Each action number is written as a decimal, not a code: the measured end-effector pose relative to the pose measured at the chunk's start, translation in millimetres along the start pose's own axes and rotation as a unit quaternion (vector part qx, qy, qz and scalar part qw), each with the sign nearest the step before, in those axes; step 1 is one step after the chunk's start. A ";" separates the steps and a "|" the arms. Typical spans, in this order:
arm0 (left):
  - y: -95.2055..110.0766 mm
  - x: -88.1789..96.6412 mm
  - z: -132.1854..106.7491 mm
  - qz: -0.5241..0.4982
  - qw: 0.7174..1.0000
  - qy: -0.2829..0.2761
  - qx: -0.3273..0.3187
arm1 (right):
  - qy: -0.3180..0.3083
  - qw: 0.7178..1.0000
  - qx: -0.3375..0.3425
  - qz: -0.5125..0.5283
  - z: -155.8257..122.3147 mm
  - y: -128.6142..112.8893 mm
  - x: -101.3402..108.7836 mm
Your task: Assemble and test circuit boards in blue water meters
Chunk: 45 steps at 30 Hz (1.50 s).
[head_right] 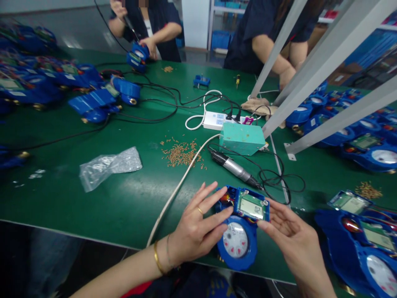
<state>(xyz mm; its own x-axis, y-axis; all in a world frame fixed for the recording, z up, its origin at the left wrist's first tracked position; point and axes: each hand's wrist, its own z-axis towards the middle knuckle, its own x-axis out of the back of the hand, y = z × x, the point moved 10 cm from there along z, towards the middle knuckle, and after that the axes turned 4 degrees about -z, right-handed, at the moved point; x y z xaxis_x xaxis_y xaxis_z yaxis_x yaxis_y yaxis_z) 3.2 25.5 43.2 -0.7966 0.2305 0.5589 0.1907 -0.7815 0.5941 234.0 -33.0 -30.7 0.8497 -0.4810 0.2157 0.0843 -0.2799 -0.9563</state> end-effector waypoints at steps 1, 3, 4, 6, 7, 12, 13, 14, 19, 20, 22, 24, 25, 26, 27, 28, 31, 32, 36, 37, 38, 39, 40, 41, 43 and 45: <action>-1.8 -2.7 0.7 0.003 1.000 -0.016 0.009 | -0.003 1.000 0.002 0.002 0.0 -0.6 -0.5; -8.3 -9.4 1.8 0.005 0.998 -0.052 0.038 | -0.010 1.000 0.004 0.008 -0.1 -0.2 -1.0; -11.6 -12.5 1.9 0.004 0.996 -0.069 0.052 | -0.013 1.000 0.003 0.012 -0.3 0.7 -1.0; -15.2 -16.4 1.3 -0.001 0.994 -0.089 0.066 | -0.018 1.000 -0.001 0.016 -0.6 3.2 -0.6; -15.2 -16.7 1.0 -0.003 0.994 -0.091 0.064 | -0.018 1.000 -0.003 0.017 -0.7 4.1 -0.3; -11.3 -16.6 0.0 0.017 0.995 -0.095 0.037 | -0.012 1.000 -0.006 0.018 -0.2 5.4 0.5; -11.1 -17.3 0.2 0.023 0.994 -0.101 0.036 | -0.012 1.000 -0.006 0.018 -0.1 5.3 0.3; -10.7 -18.1 0.7 0.028 0.993 -0.107 0.035 | -0.013 1.000 -0.007 0.018 -0.2 5.1 -0.1; -5.8 -25.8 8.5 0.046 0.985 -0.161 0.031 | -0.012 1.000 -0.012 0.008 -2.5 3.2 -1.3; -5.6 -28.0 11.1 0.048 0.983 -0.174 0.037 | -0.010 1.000 -0.013 0.004 -3.1 2.3 -1.3; -5.4 -32.0 17.2 0.048 0.979 -0.191 0.047 | -0.001 1.000 -0.015 -0.011 -4.1 -0.2 -0.5; -4.7 -35.8 23.3 0.043 0.978 -0.198 0.048 | 0.010 0.999 -0.013 -0.031 -4.5 -3.8 0.7; -4.3 -37.6 25.9 0.039 0.978 -0.200 0.045 | 0.014 0.999 -0.013 -0.040 -4.4 -5.4 1.1; -3.9 -39.3 27.9 0.036 0.978 -0.200 0.041 | 0.017 0.999 -0.013 -0.047 -4.3 -6.8 1.3; -3.8 -40.8 29.3 0.032 0.978 -0.201 0.038 | 0.020 0.998 -0.012 -0.052 -4.0 -8.2 1.5; -3.9 -41.8 30.3 0.029 0.979 -0.200 0.035 | 0.021 0.998 -0.012 -0.055 -3.8 -9.5 1.2; -6.4 -40.9 31.0 0.015 0.980 -0.194 0.043 | 0.020 0.998 -0.005 -0.060 -3.6 -14.6 -1.6; -7.8 -39.5 30.7 0.012 0.980 -0.191 0.050 | 0.017 0.998 -0.001 -0.063 -3.8 -16.9 -3.5; -12.0 -34.6 27.1 0.011 0.977 -0.199 0.076 | 0.001 0.995 0.033 -0.091 -4.9 -29.4 -10.6; -12.2 -33.8 26.0 0.013 0.976 -0.203 0.079 | 0.000 0.993 0.045 -0.108 -5.1 -32.9 -11.5; -12.5 -33.2 24.9 0.017 0.975 -0.206 0.082 | -0.001 0.990 0.057 -0.126 -5.3 -36.1 -12.2; -12.7 -32.6 23.9 0.021 0.974 -0.208 0.085 | -0.001 0.987 0.068 -0.143 -5.4 -39.0 -12.7; -13.2 -32.4 22.9 0.024 0.973 -0.210 0.088 | -0.002 0.985 0.078 -0.157 -5.4 -41.1 -13.5; -13.8 -32.6 22.0 0.025 0.973 -0.212 0.091 | -0.003 0.983 0.085 -0.165 -5.3 -42.6 -14.3; -15.2 -34.2 20.3 0.013 0.972 -0.215 0.093 | -0.010 0.982 0.091 -0.164 -4.8 -43.4 -16.4; -18.2 -34.8 19.4 -0.014 0.974 -0.203 0.096 | -0.016 0.983 0.091 -0.156 -4.5 -42.7 -18.1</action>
<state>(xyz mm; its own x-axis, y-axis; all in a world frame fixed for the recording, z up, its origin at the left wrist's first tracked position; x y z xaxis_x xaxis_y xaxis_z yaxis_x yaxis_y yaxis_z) 38.7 43.0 24.2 -0.5179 0.4907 0.7007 0.3078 -0.6574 0.6878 212.7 -16.1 7.2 0.7835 -0.3686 0.5002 0.4322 -0.2551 -0.8649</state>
